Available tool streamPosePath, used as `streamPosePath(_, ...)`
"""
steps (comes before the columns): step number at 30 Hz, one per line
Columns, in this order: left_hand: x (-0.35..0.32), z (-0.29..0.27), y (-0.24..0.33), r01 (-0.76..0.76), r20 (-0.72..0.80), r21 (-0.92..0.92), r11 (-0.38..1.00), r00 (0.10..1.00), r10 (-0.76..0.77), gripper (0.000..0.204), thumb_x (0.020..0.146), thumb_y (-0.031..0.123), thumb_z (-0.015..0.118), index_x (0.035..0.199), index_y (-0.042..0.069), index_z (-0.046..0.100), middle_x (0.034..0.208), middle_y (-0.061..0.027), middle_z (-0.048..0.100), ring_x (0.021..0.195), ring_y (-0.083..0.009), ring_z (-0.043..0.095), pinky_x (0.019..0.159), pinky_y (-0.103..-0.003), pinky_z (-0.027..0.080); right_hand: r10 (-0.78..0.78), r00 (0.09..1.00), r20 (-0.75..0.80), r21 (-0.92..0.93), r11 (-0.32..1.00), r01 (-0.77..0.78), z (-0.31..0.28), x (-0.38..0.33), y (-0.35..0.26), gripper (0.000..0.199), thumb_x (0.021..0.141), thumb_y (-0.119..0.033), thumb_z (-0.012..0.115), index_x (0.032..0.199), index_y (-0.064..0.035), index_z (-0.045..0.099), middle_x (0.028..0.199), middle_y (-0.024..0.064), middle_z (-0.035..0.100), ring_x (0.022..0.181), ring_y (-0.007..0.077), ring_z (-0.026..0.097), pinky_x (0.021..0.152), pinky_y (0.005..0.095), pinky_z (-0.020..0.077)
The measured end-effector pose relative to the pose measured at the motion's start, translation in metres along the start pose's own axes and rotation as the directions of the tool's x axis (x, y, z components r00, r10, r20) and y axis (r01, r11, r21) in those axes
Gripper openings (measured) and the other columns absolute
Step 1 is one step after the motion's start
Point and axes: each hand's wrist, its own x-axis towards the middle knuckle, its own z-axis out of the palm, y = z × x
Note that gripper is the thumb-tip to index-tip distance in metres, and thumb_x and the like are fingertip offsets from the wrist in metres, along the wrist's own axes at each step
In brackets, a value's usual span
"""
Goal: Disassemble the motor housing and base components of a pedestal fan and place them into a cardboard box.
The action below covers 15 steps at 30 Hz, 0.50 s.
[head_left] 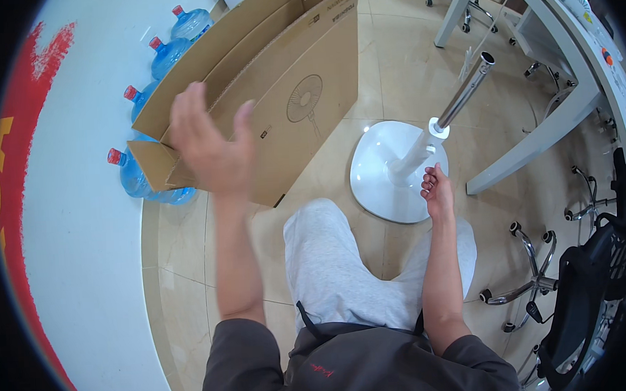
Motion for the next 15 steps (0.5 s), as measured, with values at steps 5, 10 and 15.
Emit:
streamPosePath(5, 0.000, -0.023, -0.046, 0.166, 0.418, 0.250, 0.954, 0.870, -0.260, 0.051, 0.083, 0.028, 0.075, 0.126, 0.006, 0.058, 0.120, -0.0151, 0.065, 0.111, -0.0312, 0.062, 0.091, -0.041, 0.049, -0.018, 1.000, 0.023, -0.047, 0.999, 0.019, 0.002, 0.007, 0.003, 0.028, 0.099, -0.037, 0.055, 0.090, -0.0108, 0.059, 0.068, -0.0052, 0.051, 0.061, 0.0079, 0.048, 0.055, 0.0256, 0.0361)
streamPosePath(10, -0.031, -0.025, -0.046, 0.012, 0.549, 0.295, 0.955, 0.816, -0.180, 0.027, 0.084, 0.013, 0.067, 0.110, 0.013, 0.066, 0.101, -0.0095, 0.070, 0.083, -0.0288, 0.068, 0.063, -0.041, 0.052, -0.036, 0.999, 0.009, -0.031, 0.999, 0.037, 0.002, 0.001, 0.003, 0.025, 0.098, -0.032, 0.057, 0.096, -0.0065, 0.059, 0.071, -0.0031, 0.051, 0.061, 0.0084, 0.048, 0.053, 0.0245, 0.0367)
streamPosePath(15, -0.081, -0.050, 0.006, -0.138, 0.395, 0.183, 0.974, 0.917, 0.056, 0.031, 0.077, 0.002, 0.061, 0.107, 0.007, 0.069, 0.098, -0.0093, 0.072, 0.084, -0.0276, 0.070, 0.064, -0.039, 0.054, -0.346, 0.935, -0.074, -0.134, 0.933, 0.335, 0.012, -0.009, -0.017, 0.024, 0.094, -0.025, 0.065, 0.108, -0.0069, 0.057, 0.087, 0.0004, 0.054, 0.068, 0.0077, 0.051, 0.056, 0.0219, 0.0411)
